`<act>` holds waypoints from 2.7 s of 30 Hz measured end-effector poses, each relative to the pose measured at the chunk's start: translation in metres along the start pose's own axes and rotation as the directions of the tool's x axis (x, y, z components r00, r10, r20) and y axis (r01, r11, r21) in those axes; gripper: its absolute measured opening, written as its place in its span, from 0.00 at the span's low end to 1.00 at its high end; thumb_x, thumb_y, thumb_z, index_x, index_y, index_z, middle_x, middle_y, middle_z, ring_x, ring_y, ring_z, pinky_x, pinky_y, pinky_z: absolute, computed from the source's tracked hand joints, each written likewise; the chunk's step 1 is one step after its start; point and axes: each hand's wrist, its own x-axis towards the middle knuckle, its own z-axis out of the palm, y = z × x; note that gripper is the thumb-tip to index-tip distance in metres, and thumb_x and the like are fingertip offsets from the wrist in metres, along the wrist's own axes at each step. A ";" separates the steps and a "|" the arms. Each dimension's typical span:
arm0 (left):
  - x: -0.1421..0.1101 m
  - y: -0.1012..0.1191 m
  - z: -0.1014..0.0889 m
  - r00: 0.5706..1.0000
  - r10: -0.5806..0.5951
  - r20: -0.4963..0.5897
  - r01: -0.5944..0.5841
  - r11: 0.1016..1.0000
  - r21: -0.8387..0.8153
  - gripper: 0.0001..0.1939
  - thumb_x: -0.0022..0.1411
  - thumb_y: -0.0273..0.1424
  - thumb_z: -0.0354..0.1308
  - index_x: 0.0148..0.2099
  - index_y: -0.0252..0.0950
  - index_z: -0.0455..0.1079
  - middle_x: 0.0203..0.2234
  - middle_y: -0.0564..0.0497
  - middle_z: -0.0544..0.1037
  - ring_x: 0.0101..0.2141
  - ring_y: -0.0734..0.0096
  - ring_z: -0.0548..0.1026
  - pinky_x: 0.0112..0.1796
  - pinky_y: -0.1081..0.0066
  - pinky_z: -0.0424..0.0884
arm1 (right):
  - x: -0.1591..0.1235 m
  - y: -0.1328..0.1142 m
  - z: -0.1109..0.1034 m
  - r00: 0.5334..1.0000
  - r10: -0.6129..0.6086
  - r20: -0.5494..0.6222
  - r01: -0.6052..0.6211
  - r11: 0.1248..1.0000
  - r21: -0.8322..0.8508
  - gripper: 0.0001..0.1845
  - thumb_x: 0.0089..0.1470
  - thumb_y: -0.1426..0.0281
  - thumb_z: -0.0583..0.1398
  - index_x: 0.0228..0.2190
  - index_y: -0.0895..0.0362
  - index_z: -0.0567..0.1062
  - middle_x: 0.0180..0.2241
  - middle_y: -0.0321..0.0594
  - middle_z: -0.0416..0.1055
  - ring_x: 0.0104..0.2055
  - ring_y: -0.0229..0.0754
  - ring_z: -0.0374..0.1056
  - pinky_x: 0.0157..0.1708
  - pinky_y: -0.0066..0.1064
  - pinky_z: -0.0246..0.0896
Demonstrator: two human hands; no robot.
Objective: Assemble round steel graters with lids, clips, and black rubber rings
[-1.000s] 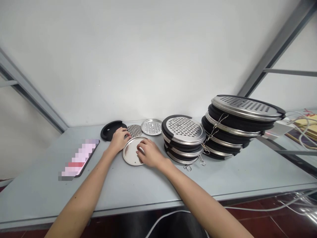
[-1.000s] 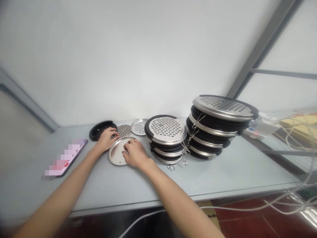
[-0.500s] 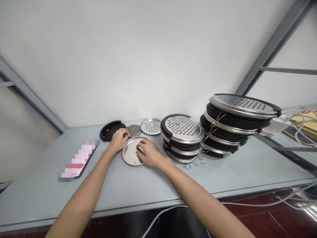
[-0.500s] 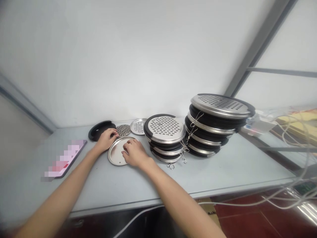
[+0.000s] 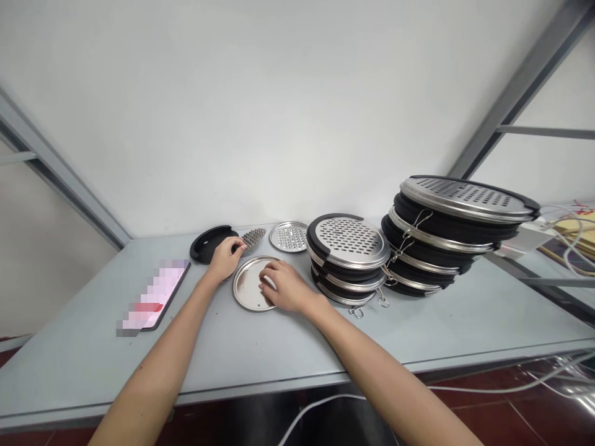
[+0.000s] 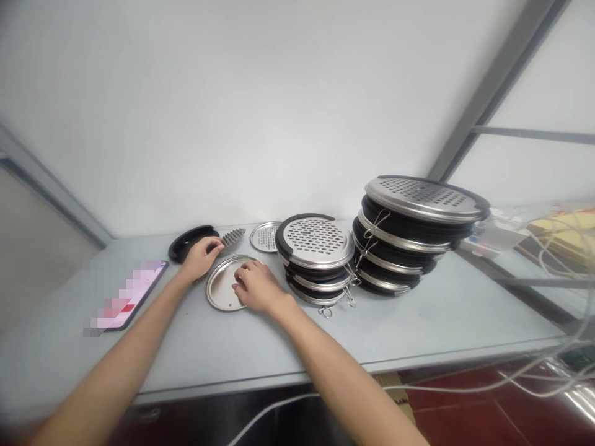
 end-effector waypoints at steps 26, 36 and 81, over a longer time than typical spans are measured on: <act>-0.012 0.053 -0.040 0.904 -0.007 0.428 0.159 0.934 -0.320 0.20 0.57 0.49 0.62 0.36 0.36 0.75 0.49 0.41 0.78 0.46 0.54 0.77 0.50 0.56 0.72 | 0.003 0.001 0.002 0.852 0.197 -0.486 -0.149 0.979 0.136 0.30 0.55 0.73 0.56 0.59 0.62 0.60 0.59 0.58 0.58 0.63 0.56 0.55 0.61 0.51 0.55; -0.013 0.055 -0.053 0.856 0.024 0.517 0.167 0.933 -0.320 0.14 0.58 0.43 0.62 0.38 0.37 0.77 0.47 0.43 0.79 0.46 0.57 0.77 0.49 0.58 0.71 | 0.004 0.006 0.003 0.878 0.171 -0.446 -0.124 0.983 0.133 0.11 0.55 0.73 0.58 0.41 0.57 0.75 0.42 0.45 0.73 0.49 0.50 0.65 0.53 0.42 0.60; -0.022 0.051 -0.044 0.783 0.053 0.620 0.012 0.995 -0.100 0.36 0.50 0.43 0.69 0.60 0.41 0.68 0.56 0.43 0.74 0.55 0.49 0.73 0.53 0.58 0.69 | 0.001 0.005 -0.002 0.887 0.020 -0.462 0.072 0.981 0.179 0.15 0.50 0.80 0.56 0.37 0.55 0.76 0.45 0.44 0.71 0.51 0.46 0.66 0.54 0.39 0.62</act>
